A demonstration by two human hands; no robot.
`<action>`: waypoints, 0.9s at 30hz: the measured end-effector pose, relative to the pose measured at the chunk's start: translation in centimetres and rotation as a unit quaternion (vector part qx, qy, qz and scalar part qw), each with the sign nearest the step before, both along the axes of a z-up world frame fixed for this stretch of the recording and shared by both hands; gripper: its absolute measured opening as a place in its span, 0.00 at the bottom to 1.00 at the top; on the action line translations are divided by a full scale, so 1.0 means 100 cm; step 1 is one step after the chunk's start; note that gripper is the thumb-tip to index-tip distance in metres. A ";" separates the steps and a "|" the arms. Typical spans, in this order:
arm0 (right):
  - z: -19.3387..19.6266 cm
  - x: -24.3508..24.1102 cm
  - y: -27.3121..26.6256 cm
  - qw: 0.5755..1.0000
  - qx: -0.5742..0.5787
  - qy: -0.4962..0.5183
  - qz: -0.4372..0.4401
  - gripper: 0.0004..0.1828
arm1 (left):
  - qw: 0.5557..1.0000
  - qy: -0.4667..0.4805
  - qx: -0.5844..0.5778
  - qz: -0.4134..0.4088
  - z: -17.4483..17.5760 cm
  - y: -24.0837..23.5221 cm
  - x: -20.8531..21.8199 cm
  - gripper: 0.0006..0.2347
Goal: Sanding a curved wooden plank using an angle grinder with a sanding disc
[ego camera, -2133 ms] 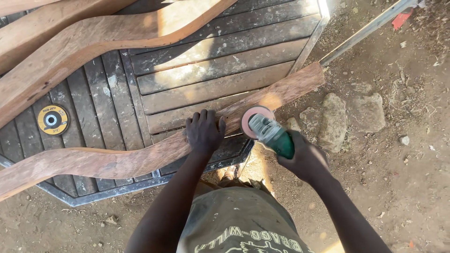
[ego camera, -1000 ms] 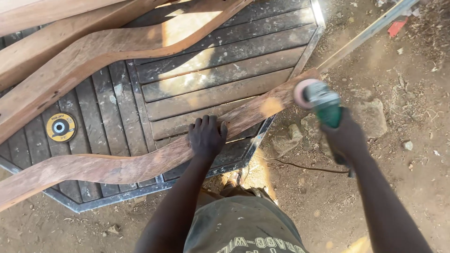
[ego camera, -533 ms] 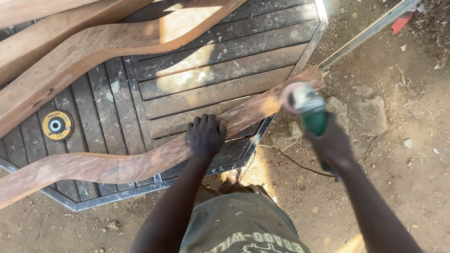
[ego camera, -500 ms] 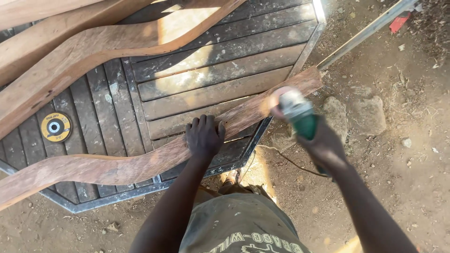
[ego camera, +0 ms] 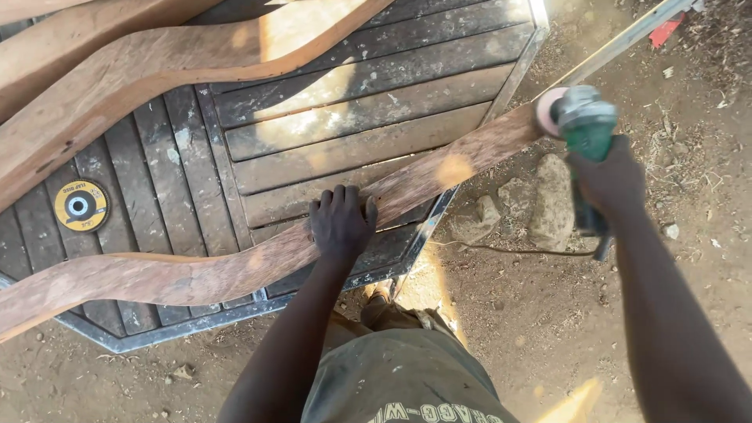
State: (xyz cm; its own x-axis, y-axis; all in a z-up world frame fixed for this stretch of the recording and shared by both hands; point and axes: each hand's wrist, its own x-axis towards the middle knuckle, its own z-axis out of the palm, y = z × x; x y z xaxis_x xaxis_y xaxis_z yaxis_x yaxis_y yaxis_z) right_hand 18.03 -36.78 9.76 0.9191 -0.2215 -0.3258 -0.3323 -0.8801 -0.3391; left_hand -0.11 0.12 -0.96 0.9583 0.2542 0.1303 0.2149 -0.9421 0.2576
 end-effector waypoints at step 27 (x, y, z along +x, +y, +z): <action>0.028 -0.146 0.159 0.963 0.044 0.090 0.250 0.43 | 0.973 -0.086 0.123 0.175 -0.039 0.159 -0.193 0.19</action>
